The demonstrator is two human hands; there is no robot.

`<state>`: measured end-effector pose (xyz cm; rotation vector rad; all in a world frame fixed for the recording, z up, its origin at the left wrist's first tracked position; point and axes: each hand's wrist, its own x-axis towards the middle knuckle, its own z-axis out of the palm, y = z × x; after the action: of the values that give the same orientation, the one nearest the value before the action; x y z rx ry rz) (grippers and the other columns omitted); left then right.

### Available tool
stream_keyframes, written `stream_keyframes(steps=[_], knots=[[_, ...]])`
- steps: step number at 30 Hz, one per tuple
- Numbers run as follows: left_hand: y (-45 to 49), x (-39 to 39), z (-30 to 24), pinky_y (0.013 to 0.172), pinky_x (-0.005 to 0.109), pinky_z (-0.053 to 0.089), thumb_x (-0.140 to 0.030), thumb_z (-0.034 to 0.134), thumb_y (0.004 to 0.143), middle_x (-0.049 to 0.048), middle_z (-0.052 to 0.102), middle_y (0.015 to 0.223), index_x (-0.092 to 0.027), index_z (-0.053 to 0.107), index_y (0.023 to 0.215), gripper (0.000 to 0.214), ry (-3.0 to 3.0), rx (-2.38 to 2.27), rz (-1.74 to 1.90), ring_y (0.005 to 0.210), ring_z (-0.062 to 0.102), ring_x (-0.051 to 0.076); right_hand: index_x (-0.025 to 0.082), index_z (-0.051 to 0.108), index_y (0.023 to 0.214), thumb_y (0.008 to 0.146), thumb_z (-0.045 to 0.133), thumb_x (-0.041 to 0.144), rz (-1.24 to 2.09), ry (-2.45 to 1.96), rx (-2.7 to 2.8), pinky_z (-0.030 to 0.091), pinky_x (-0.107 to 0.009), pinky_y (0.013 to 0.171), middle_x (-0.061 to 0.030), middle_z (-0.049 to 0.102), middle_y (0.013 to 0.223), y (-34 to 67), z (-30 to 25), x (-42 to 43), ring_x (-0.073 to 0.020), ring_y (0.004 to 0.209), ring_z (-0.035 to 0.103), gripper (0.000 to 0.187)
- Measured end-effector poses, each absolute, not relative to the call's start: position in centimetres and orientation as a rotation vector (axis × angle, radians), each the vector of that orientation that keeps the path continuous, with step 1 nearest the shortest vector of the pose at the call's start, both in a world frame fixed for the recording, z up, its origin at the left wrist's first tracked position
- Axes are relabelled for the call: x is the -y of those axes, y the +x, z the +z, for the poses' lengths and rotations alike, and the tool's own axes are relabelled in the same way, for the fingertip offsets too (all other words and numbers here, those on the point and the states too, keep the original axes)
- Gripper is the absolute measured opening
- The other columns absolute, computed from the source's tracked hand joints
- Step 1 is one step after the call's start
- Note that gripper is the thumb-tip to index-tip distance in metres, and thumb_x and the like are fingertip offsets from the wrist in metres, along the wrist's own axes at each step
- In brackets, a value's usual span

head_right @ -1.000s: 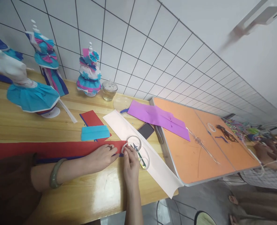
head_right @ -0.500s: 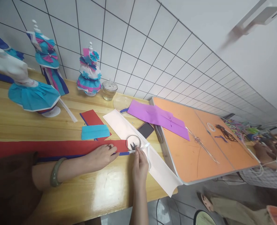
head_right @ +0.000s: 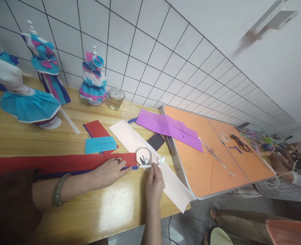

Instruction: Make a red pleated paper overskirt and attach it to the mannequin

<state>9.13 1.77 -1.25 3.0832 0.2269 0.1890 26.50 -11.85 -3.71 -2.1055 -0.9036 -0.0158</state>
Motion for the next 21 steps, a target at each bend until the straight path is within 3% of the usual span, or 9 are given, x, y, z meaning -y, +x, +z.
stream_keyframes(steps=[9, 21], knots=[[10.0, -1.2, -2.4, 0.060, 0.033, 0.038, -0.007, 0.043, 0.083, 0.0087, 0.057, 0.092, -0.024, 0.050, 0.122, 0.042, 3.082, -0.268, 0.257, 0.081, 0.057, 0.024, 0.012, 0.067, 0.107, 0.091, 0.043, 0.037, -0.238, -2.076, 0.971, 0.050, -0.041, 0.087, -0.0177, 0.066, 0.111, 25.6, -4.3, 11.6, -0.0260, 0.104, 0.061, 0.039], [10.3, -1.3, -0.8, 0.058, 0.032, 0.037, -0.003, 0.044, 0.080, 0.0107, 0.059, 0.092, -0.022, 0.054, 0.118, 0.044, 3.097, -0.264, 0.158, 0.083, 0.058, 0.026, 0.009, 0.066, 0.108, 0.091, 0.042, 0.029, -0.279, -2.089, 1.014, 0.049, -0.041, 0.089, -0.0184, 0.066, 0.111, 25.7, -4.7, 11.8, -0.0257, 0.105, 0.061, 0.035]])
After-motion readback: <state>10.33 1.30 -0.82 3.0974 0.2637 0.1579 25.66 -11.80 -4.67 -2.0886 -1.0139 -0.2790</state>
